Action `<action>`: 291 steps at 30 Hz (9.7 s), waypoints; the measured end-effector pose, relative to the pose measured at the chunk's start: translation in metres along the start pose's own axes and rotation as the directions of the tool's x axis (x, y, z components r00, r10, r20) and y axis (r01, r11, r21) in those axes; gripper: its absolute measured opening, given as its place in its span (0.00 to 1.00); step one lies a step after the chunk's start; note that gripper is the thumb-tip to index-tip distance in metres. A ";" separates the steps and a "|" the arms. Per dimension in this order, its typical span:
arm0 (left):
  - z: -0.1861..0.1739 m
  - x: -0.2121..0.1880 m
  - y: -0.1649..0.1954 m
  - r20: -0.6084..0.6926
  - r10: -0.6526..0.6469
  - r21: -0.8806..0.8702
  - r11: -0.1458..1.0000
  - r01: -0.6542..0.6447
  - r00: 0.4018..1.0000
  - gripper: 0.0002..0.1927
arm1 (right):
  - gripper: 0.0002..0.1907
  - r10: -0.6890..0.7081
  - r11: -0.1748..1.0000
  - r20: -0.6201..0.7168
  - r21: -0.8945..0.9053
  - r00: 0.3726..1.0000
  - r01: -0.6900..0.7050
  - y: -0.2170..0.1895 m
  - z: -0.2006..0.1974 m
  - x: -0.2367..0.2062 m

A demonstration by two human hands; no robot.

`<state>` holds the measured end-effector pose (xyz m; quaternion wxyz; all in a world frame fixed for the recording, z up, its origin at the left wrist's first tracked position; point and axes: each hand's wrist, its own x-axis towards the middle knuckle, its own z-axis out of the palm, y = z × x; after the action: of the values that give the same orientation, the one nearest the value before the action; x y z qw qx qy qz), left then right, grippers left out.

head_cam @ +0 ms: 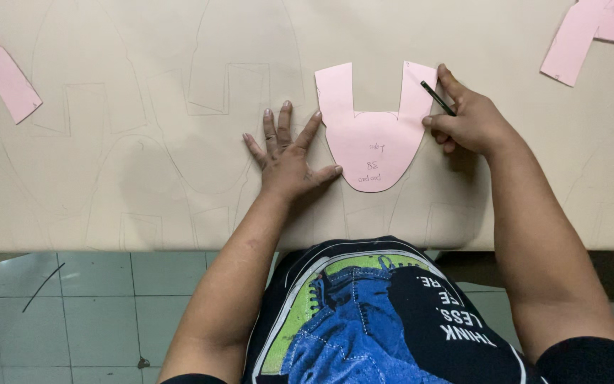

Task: The person sits at a large table covered with beige pattern paper and traces around pink shoe-shaped paper templates with a pen, drawing outlines onto the paper. They reposition each template, hold it steady with one hand, and trace its edges, working through several templates one at a time.

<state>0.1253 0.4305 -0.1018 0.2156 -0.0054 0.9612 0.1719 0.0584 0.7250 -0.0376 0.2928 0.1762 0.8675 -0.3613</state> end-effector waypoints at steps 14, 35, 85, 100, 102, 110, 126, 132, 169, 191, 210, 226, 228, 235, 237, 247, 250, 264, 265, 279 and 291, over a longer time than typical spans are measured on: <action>0.003 0.000 0.002 -0.053 0.029 -0.063 0.997 -0.033 0.998 0.54 | 0.48 -0.061 0.988 -0.031 0.139 0.998 0.065 0.007 0.005 0.000; 0.004 0.000 0.001 -0.060 0.037 -0.073 0.996 -0.042 0.997 0.56 | 0.41 0.010 0.993 0.009 -0.114 1.000 -0.009 -0.018 0.006 -0.009; 0.045 -0.017 0.006 -0.300 0.237 0.096 0.971 -0.218 0.924 0.40 | 0.46 -0.237 0.897 0.011 -0.382 0.971 0.223 0.016 -0.015 0.038; 0.049 -0.024 0.015 -0.370 0.201 0.089 0.980 -0.180 0.907 0.48 | 0.45 -0.236 0.915 0.017 -0.333 0.972 0.228 0.031 -0.016 0.051; 0.049 -0.022 0.015 -0.377 0.190 0.055 0.982 -0.183 0.907 0.49 | 0.43 -0.273 0.892 0.014 -0.371 0.962 0.258 0.029 -0.017 0.053; 0.049 -0.023 0.014 -0.372 0.182 0.046 0.983 -0.178 0.910 0.53 | 0.41 -0.181 0.967 0.010 -0.179 0.984 0.179 0.016 -0.018 0.034; 0.044 -0.023 0.018 -0.347 0.147 -0.035 0.985 -0.169 0.926 0.49 | 0.41 -0.181 0.979 -0.006 -0.099 0.984 0.179 0.015 -0.019 0.026; 0.044 -0.025 0.017 -0.366 0.162 -0.013 0.984 -0.179 0.916 0.50 | 0.44 -0.203 0.964 0.005 -0.173 0.979 0.201 0.017 -0.020 0.029; 0.041 -0.030 0.014 -0.348 0.208 0.100 0.978 -0.185 0.914 0.38 | 0.45 -0.229 0.944 0.013 -0.240 0.973 0.225 0.024 -0.020 0.037; 0.049 -0.027 0.010 -0.414 0.203 0.019 0.976 -0.215 0.887 0.51 | 0.45 -0.153 0.962 0.014 -0.228 0.988 0.152 0.016 -0.022 0.030; 0.041 -0.030 0.017 -0.335 0.168 0.075 0.986 -0.151 0.927 0.40 | 0.44 -0.166 0.970 0.011 -0.180 0.986 0.166 0.013 -0.022 0.026; 0.042 -0.029 0.016 -0.362 0.181 0.071 0.984 -0.166 0.915 0.40 | 0.45 -0.233 0.953 0.014 -0.198 0.972 0.231 0.020 -0.022 0.035; 0.043 -0.029 0.016 -0.361 0.178 0.078 0.984 -0.161 0.916 0.39 | 0.45 -0.271 0.942 0.001 -0.208 0.963 0.265 0.019 -0.021 0.034; 0.045 -0.028 0.019 -0.353 0.152 0.107 0.987 -0.122 0.923 0.37 | 0.41 -0.116 0.990 0.023 -0.079 0.993 0.118 0.006 -0.022 0.022; 0.044 -0.028 0.018 -0.355 0.154 0.110 0.986 -0.123 0.922 0.37 | 0.42 -0.090 0.996 0.031 -0.027 0.995 0.090 0.003 -0.023 0.019; 0.041 -0.030 0.020 -0.347 0.160 0.093 0.986 -0.136 0.924 0.36 | 0.41 -0.108 0.994 0.011 -0.033 0.994 0.108 0.002 -0.022 0.018; 0.040 -0.031 0.020 -0.344 0.162 0.095 0.986 -0.137 0.925 0.37 | 0.40 -0.076 0.997 0.013 -0.018 0.997 0.076 0.001 -0.022 0.016; 0.040 -0.030 0.021 -0.324 0.151 0.105 0.987 -0.123 0.934 0.37 | 0.39 -0.016 1.000 0.004 -0.003 1.000 0.016 -0.004 -0.023 0.013; 0.040 -0.029 0.020 -0.322 0.152 0.109 0.986 -0.123 0.934 0.37 | 0.39 -0.028 1.000 0.008 -0.006 1.000 0.028 -0.004 -0.024 0.013; 0.043 -0.030 0.018 -0.368 0.181 0.118 0.982 -0.147 0.912 0.36 | 0.38 -0.092 0.995 0.021 0.031 0.995 0.092 0.001 -0.025 0.016; 0.044 -0.028 0.020 -0.334 0.160 0.129 0.984 -0.123 0.929 0.35 | 0.37 -0.075 0.995 0.016 0.067 0.997 0.073 0.002 -0.024 0.016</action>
<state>0.1674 0.4625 -0.1204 0.0319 0.0454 0.9897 0.1322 0.0374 0.7453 -0.0351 0.2813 0.1503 0.8582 -0.4023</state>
